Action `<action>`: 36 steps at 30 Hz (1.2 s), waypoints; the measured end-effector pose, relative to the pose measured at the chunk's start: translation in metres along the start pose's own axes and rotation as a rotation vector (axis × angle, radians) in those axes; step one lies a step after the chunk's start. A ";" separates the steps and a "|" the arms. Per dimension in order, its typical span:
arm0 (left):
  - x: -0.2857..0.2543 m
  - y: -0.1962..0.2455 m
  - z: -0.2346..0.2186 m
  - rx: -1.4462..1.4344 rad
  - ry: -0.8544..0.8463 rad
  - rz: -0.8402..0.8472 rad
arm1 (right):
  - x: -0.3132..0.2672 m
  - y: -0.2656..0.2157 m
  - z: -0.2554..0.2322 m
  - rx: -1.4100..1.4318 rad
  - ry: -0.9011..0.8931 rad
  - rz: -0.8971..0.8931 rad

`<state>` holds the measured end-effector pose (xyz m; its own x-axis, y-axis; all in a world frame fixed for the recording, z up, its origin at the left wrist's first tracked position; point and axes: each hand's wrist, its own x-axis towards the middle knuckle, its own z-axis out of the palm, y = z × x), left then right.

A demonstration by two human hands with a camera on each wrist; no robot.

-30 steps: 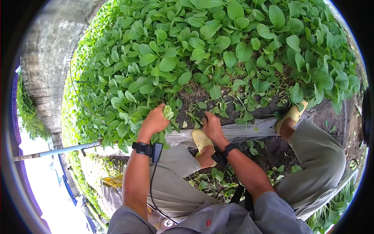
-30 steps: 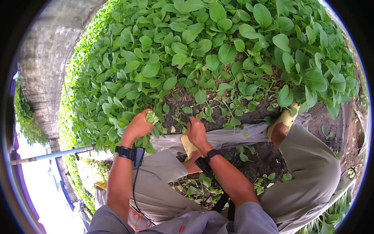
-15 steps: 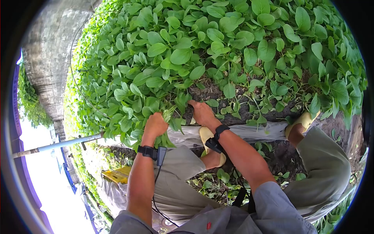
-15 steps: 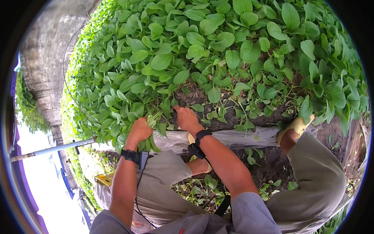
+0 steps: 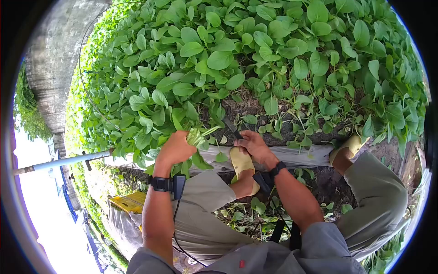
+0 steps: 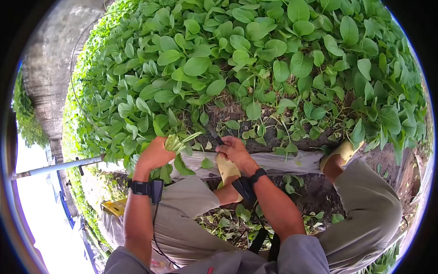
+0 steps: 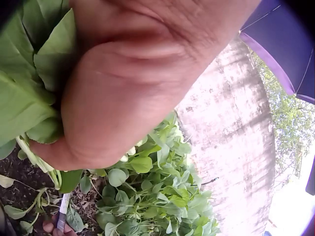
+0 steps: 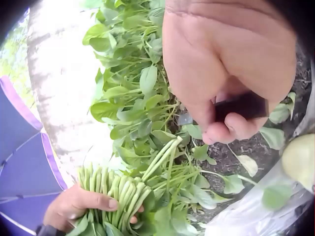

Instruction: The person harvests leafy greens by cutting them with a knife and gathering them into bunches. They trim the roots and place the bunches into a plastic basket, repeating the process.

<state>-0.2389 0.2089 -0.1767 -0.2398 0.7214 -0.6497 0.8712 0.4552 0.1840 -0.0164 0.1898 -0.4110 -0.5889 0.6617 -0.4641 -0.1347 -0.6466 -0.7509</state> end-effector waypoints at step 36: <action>0.004 0.224 0.013 -0.317 -0.374 0.568 | -0.106 -0.114 -0.136 -0.136 1.015 -0.499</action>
<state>-0.0394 0.3068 -0.1483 0.4207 0.6904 -0.5886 0.6391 0.2349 0.7324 0.1696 0.2453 -0.3402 0.4312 0.8753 -0.2189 -0.0489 -0.2196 -0.9744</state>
